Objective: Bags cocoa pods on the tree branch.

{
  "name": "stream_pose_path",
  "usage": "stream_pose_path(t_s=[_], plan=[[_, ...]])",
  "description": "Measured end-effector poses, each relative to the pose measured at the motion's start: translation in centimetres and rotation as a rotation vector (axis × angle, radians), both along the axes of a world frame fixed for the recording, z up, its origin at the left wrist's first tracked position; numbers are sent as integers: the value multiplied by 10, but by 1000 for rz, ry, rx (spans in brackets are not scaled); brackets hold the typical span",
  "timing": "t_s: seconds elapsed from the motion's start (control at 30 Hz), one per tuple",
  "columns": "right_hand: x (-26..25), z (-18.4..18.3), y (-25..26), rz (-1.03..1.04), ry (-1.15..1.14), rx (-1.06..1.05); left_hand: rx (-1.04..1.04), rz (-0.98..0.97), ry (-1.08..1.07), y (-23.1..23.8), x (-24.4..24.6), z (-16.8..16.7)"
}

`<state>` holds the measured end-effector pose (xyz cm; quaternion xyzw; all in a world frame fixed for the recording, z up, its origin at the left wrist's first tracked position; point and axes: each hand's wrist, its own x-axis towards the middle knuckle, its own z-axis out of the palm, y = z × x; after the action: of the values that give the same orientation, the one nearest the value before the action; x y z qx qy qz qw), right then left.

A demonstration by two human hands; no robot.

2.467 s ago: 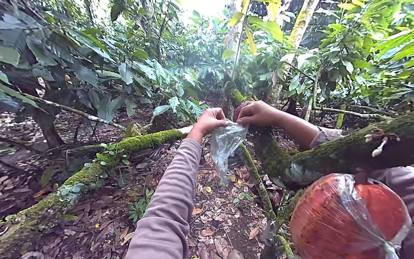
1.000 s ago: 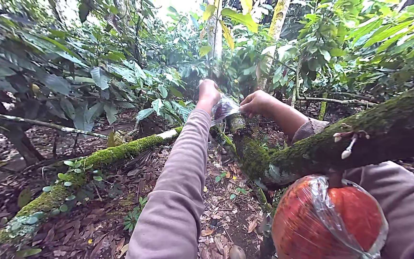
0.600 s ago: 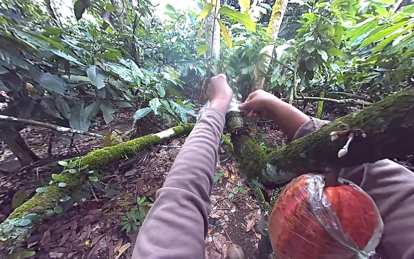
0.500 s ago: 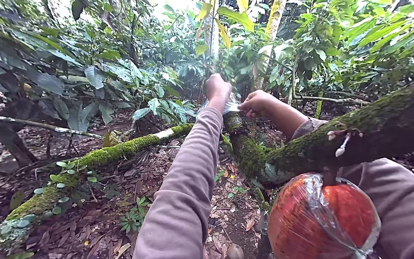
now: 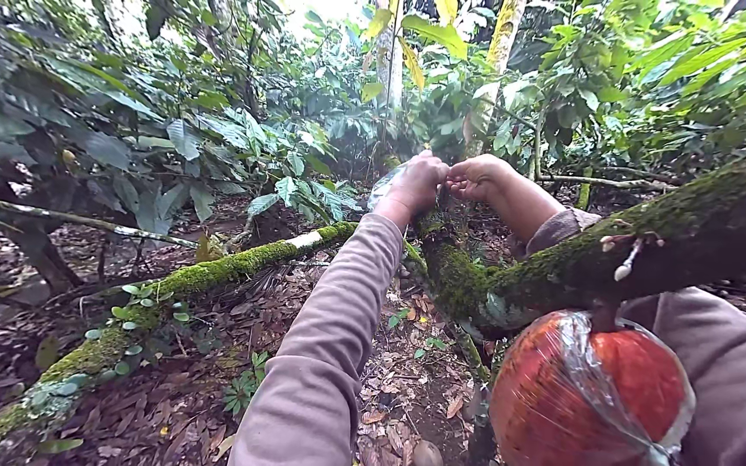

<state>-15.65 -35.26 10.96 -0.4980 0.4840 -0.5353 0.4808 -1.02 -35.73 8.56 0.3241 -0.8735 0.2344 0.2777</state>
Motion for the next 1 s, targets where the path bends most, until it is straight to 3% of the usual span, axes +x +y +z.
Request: stream_pose_path(t_s=[0.17,0.3,0.43,0.67,0.83,1.0], plan=[[-1,-4,-5,18,-70,-28,231,-136,357,14,1,-4],[0,0,-8,66,-41,-120,678,-57,653,29,-4,13],[-4,2,-7,113,133,-291,902,51,823,29,-9,24],[-6,6,-1,160,568,-639,838,65,895,20,-9,19],[-9,5,12,242,699,-461,833,0,998,16,-2,14],[-8,-3,11,198,572,-337,852,-110,1088,21,0,9]])
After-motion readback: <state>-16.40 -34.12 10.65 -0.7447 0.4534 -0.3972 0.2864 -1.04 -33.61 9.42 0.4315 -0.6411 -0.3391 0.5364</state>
